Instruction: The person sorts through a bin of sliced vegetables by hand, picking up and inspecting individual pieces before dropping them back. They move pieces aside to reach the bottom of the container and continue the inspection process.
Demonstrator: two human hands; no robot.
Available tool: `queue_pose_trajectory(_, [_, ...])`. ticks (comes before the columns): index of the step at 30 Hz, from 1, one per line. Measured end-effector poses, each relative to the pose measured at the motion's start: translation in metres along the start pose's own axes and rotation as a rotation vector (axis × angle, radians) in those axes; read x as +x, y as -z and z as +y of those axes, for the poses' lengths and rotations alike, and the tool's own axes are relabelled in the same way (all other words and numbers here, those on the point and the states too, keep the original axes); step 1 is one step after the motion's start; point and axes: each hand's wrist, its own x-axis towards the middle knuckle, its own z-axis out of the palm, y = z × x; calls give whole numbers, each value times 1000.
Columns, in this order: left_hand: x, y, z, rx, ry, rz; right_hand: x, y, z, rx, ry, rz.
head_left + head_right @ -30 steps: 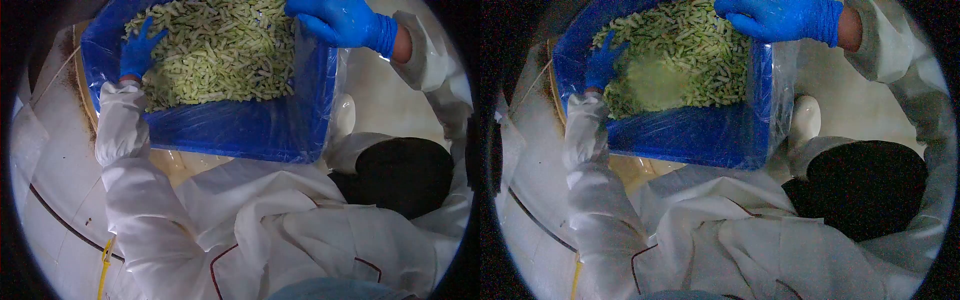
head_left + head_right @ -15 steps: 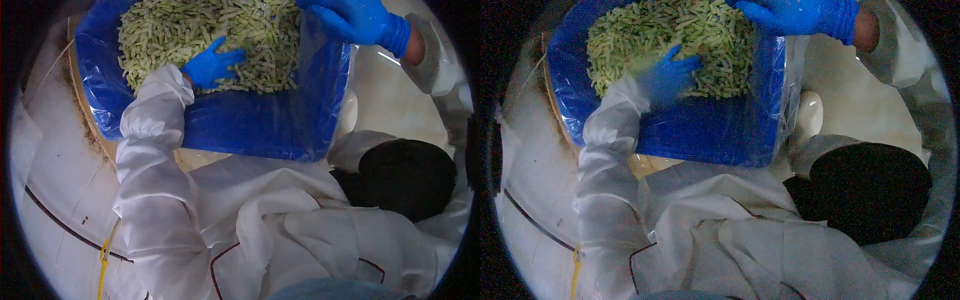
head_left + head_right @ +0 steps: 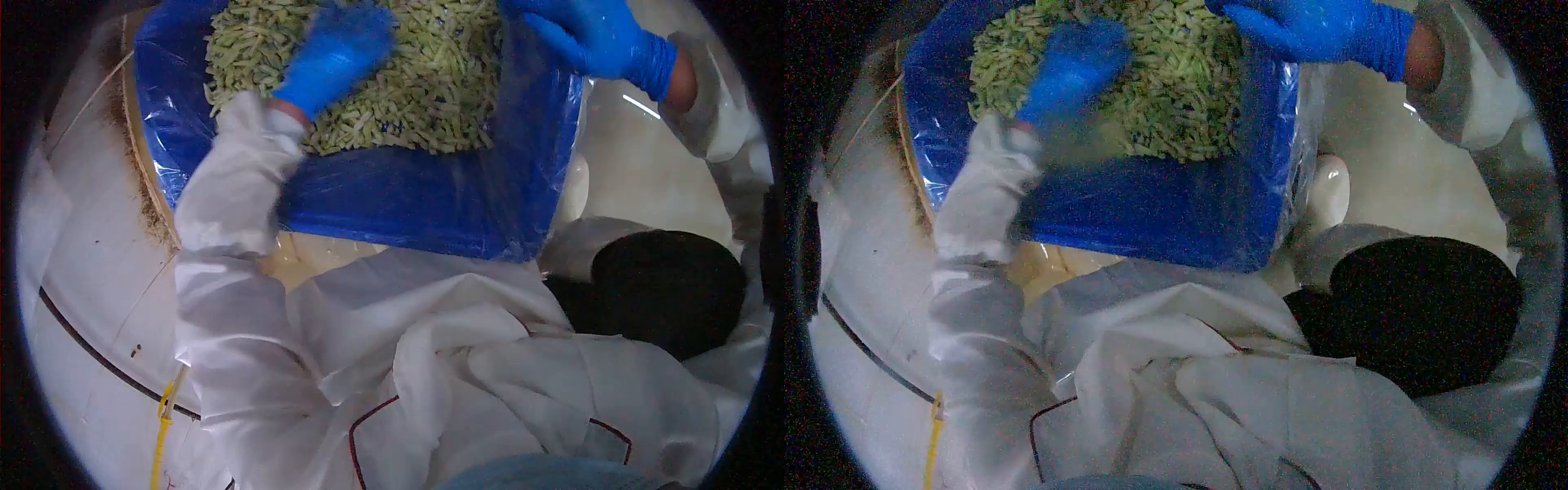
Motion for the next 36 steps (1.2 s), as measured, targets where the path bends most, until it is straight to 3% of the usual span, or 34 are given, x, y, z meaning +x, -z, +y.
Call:
queue_pose_trajectory(1, [11, 5, 38, -180, -88, 103, 1, 3, -1, -2, -49, -51])
queue_pose_trajectory(2, [15, -33, 71, -498, -64, -130, -2, 5, -4, -19, -99, -103])
queue_pose_trajectory(3, [29, -24, 104, -490, -225, -191, -5, 5, -3, -48, -151, -153])
queue_pose_trajectory(4, [30, -51, 132, -303, -402, -68, -10, -12, 1, -47, -76, 54])
queue_pose_trajectory(6, [43, -69, 135, -275, -520, 35, -10, -9, 0, -63, -85, 13])
queue_pose_trajectory(7, [45, -75, 127, -439, -466, 16, -9, -7, -1, -60, -90, -7])
queue_pose_trajectory(9, [49, -66, 101, -479, -372, -66, -8, -6, 2, -62, -95, -40])
queue_pose_trajectory(11, [47, -55, 66, -230, -294, -189, -10, -6, 1, -54, -115, -53])
queue_pose_trajectory(13, [37, -51, 28, -278, -81, -149, -10, -5, 0, -40, -101, -37])
queue_pose_trajectory(15, [32, -29, 5, -98, 132, -115, -8, -3, 0, -35, -98, -46])
queue_pose_trajectory(18, [44, -20, -18, 35, 243, 142, -6, -3, -3, -50, -119, -49])
queue_pose_trajectory(20, [88, -32, -28, -68, 116, 173, -7, -4, -1, -47, -125, -35])
queue_pose_trajectory(22, [142, -55, -5, -234, 148, 360, -3, -3, -2, -41, -116, -13])
queue_pose_trajectory(24, [183, -67, 19, -315, 372, -162, -4, -2, -2, -41, -125, -20])
queue_pose_trajectory(27, [160, -83, 54, -158, 405, 41, -7, -2, 1, -47, -122, -54])
queue_pose_trajectory(28, [147, -78, 57, -183, 344, -148, -6, -2, 1, -52, -112, -48])
queue_pose_trajectory(31, [100, -42, 55, -244, 160, -344, -7, 2, -1, -64, -111, -102])
queue_pose_trajectory(36, [13, 10, 53, -251, 82, -354, -7, 0, 0, -71, -78, -77])
